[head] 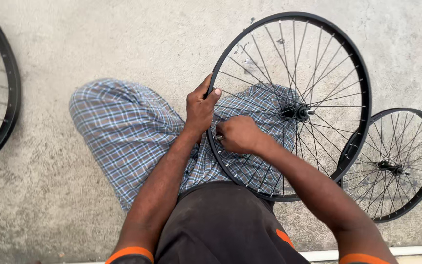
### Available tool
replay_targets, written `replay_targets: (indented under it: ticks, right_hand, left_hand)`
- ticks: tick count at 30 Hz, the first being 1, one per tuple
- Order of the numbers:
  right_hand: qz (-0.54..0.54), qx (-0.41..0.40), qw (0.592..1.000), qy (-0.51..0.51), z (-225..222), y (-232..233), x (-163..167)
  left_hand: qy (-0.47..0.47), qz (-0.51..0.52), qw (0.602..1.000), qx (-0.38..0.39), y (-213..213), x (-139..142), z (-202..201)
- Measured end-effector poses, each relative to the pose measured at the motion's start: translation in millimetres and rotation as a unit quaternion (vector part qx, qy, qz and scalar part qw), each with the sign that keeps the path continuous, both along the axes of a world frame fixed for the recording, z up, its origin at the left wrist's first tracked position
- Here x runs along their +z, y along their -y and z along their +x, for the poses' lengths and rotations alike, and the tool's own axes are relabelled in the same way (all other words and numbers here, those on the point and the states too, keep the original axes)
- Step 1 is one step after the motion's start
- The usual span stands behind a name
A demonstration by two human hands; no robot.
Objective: The person sits on the floor and uses a spoke wrench to adjust the tension of the spokes on a bicycle wheel. They rotate the wheel and tighten or loosen individual spokes to true the wheel.
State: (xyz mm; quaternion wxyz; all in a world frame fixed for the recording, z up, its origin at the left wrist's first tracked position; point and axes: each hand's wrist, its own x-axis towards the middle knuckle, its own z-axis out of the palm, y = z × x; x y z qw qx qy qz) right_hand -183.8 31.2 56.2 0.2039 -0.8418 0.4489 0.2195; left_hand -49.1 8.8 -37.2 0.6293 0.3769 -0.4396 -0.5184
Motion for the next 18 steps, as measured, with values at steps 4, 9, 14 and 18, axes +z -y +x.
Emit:
replay_targets:
  ticks: [4, 9, 14, 18]
  right_hand:
    - [0.205, -0.054, 0.975, 0.065, -10, 32, 15]
    - [-0.071, -0.006, 0.985, 0.156, -8, -7, -1]
    - [-0.278, 0.177, 0.92, 0.213, -10, -20, -11]
    - [-0.145, 0.035, 0.967, 0.205, -27, -5, 7]
  left_hand:
    - [0.001, 0.046, 0.999, -0.004, 1, 3, 1]
    - [0.011, 0.049, 0.999, 0.0, -3, 4, 5]
    - [0.018, 0.058, 0.998, 0.001, -2, 5, 0]
    - [0.02, 0.085, 0.996, -0.007, 1, 1, -5]
